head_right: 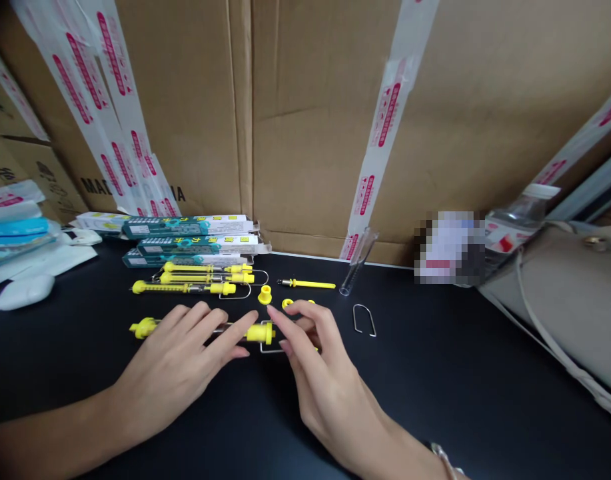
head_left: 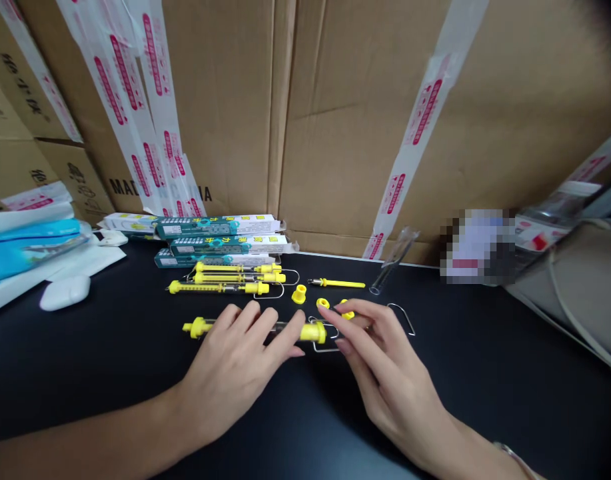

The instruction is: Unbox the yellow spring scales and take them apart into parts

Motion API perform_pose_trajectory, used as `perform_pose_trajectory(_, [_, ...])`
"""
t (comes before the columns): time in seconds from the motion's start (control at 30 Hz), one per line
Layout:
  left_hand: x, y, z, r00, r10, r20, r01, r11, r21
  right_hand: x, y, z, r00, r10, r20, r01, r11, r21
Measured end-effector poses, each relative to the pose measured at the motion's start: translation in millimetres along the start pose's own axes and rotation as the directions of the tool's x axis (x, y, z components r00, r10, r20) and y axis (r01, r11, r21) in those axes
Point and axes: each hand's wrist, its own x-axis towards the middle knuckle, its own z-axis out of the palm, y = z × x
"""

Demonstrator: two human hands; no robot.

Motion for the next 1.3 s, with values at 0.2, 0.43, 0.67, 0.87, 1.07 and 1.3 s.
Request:
perform_pose_trajectory(0.2, [-2.6,-0.9,-0.3,0.997,0.065,-0.049,-0.063,0.997,0.051,4.5,-0.3,2.0,0.996,-0.01,0.093,0.017,0.997,-0.074])
perform_pose_trajectory(0.43, [3.6,0.6,-5.0,0.978,0.207,-0.021,-0.207,0.978,-0.032,4.6,-8.0,2.2,0.994,0.092,0.067,-0.09,0.995,-0.042])
perform_pose_trajectory(0.67, [-3.5,1.2,8.4,0.997,0.072,0.027,-0.063,0.968,-0.242,5.6,-14.2,8.2,0.993,0.084,0.08,-0.088,0.995,0.048])
perform_pose_trajectory(0.87, [-3.8,6.5,5.2,0.996,0.088,-0.015,-0.089,0.993,-0.076,2.0,-16.1,16.5,0.991,0.137,-0.011,-0.135,0.984,0.113])
perform_pose_trajectory(1.07, [-4.8,7.8,2.7,0.995,0.083,0.061,-0.079,0.994,-0.076,8.3,-18.8,9.9,0.9,0.357,0.249,-0.422,0.856,0.298])
perform_pose_trajectory(1.3, [-6.6,9.9,-0.8,0.965,0.134,0.227,-0.107,0.986,-0.127,14.4,-23.1,7.8,0.807,0.451,0.381,-0.569,0.766,0.3])
